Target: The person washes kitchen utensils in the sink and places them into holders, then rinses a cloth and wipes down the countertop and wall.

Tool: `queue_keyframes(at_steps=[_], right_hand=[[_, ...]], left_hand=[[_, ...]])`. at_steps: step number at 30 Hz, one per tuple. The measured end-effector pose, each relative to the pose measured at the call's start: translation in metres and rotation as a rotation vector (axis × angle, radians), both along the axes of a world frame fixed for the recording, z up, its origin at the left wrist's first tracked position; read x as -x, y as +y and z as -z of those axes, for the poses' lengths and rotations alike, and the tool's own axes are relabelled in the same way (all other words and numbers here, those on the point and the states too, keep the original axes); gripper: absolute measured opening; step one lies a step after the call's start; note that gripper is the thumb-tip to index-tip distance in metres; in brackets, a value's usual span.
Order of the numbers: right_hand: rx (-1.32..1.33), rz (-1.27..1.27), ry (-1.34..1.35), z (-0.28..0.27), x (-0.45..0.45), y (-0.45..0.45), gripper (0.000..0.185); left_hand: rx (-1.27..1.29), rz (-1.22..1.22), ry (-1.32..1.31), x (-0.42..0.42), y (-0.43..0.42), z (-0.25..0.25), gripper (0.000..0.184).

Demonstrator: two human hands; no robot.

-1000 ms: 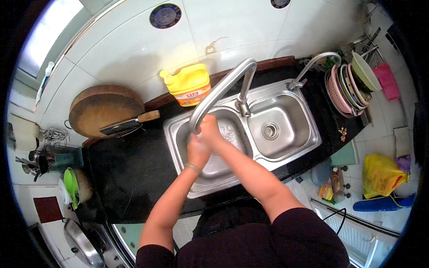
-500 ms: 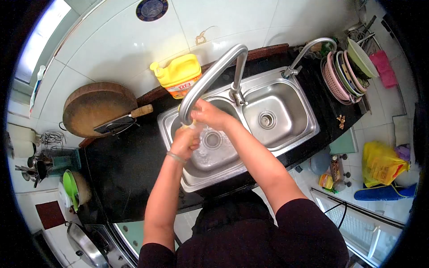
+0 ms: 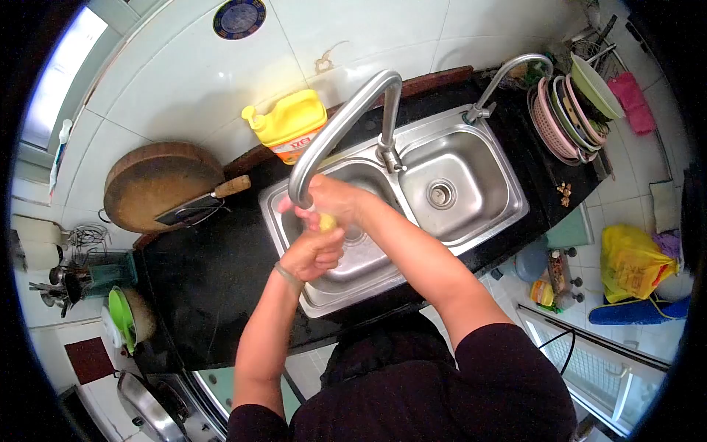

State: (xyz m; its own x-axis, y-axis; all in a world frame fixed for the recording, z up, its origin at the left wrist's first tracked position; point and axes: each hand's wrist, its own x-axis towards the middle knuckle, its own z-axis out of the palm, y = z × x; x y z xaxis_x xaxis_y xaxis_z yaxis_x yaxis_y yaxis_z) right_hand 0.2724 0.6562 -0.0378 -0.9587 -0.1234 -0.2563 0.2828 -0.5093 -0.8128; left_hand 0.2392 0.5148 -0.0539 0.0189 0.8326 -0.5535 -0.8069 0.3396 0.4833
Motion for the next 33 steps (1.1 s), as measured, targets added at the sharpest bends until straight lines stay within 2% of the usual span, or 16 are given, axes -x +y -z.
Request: queue_keyframes(at_steps=[3,4,6,7,9,12,15,18,19,21,22,23,25,27,29,33], right_hand=[[-0.053,0.009,0.07,0.002,0.005,-0.001,0.011],[-0.294,0.187,0.264,0.009,0.012,-0.008,0.015],[-0.28,0.301,0.221,0.016,0.019,-0.013,0.017],[-0.265,0.415,0.175,0.016,0.022,-0.014,0.018],[-0.331,0.596,0.373,0.016,0.022,-0.019,0.023],[-0.345,0.697,0.287,0.032,0.023,-0.022,0.029],[-0.472,0.851,0.146,0.046,0.022,-0.024,0.033],[0.101,1.001,-0.199,0.057,0.019,-0.026,0.04],[-0.189,1.041,-0.172,0.073,0.022,-0.029,0.034],[-0.562,0.909,-0.033,0.106,0.029,-0.033,0.019],[-0.665,0.934,0.128,0.094,0.015,-0.036,0.026],[-0.248,0.675,0.101,0.101,0.017,-0.019,0.038],[-0.095,0.49,0.175,0.073,-0.012,0.005,0.043],[0.142,0.401,0.185,0.07,-0.024,0.013,0.055],[0.448,0.346,0.345,0.069,-0.029,0.011,0.06],[0.675,0.404,0.368,0.05,-0.031,-0.021,0.058]], left_hand=[[0.111,0.028,0.331,-0.001,0.003,-0.008,0.015],[0.111,0.027,0.333,-0.003,0.006,-0.008,0.015],[0.26,-0.093,0.747,-0.006,0.014,-0.007,0.017],[0.259,-0.096,0.748,-0.003,0.015,0.009,0.017],[0.01,-0.281,1.429,0.005,0.017,0.055,0.032],[0.161,-0.284,1.754,0.002,0.019,0.064,0.043],[0.343,-0.347,1.729,-0.006,0.027,0.066,0.049],[0.219,-0.045,2.124,-0.016,0.021,0.051,0.03],[0.32,0.181,2.096,-0.018,0.023,0.054,0.026],[0.237,-0.155,1.952,-0.015,0.018,0.081,0.026],[0.148,-0.233,1.66,-0.008,0.013,0.091,0.023],[0.155,-0.225,1.299,-0.01,0.017,0.066,0.018],[0.301,-0.327,0.587,-0.017,0.024,0.011,0.012],[0.144,-0.296,0.408,-0.016,0.016,0.008,0.02],[-0.235,-0.344,-0.832,-0.014,0.016,0.019,0.036],[-0.261,-0.521,-1.089,-0.035,0.006,0.016,0.05]])
